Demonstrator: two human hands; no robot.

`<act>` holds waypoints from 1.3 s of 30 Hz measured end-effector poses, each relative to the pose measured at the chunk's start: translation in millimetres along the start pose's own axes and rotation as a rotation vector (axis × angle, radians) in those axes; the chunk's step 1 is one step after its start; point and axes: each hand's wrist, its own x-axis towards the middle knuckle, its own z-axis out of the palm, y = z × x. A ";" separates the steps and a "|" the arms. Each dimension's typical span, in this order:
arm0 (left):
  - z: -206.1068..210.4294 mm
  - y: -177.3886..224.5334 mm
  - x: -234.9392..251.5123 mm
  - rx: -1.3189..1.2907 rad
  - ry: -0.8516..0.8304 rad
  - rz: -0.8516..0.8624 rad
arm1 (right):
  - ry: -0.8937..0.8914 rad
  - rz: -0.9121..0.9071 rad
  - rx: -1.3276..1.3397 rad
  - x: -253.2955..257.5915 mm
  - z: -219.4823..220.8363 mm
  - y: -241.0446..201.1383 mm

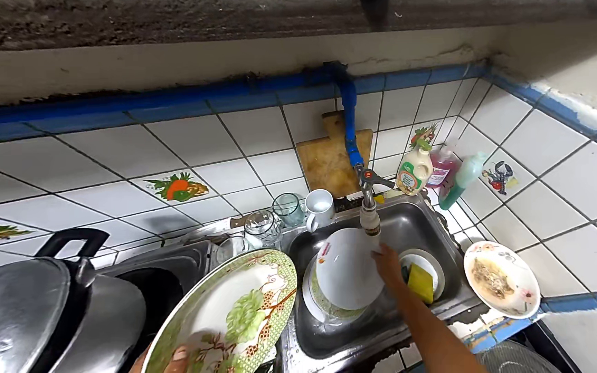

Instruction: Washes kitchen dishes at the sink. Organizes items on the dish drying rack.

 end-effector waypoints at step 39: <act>227.4 16.7 -5.4 -0.664 -0.096 -0.957 | -0.156 0.084 0.345 30.3 -31.0 1.4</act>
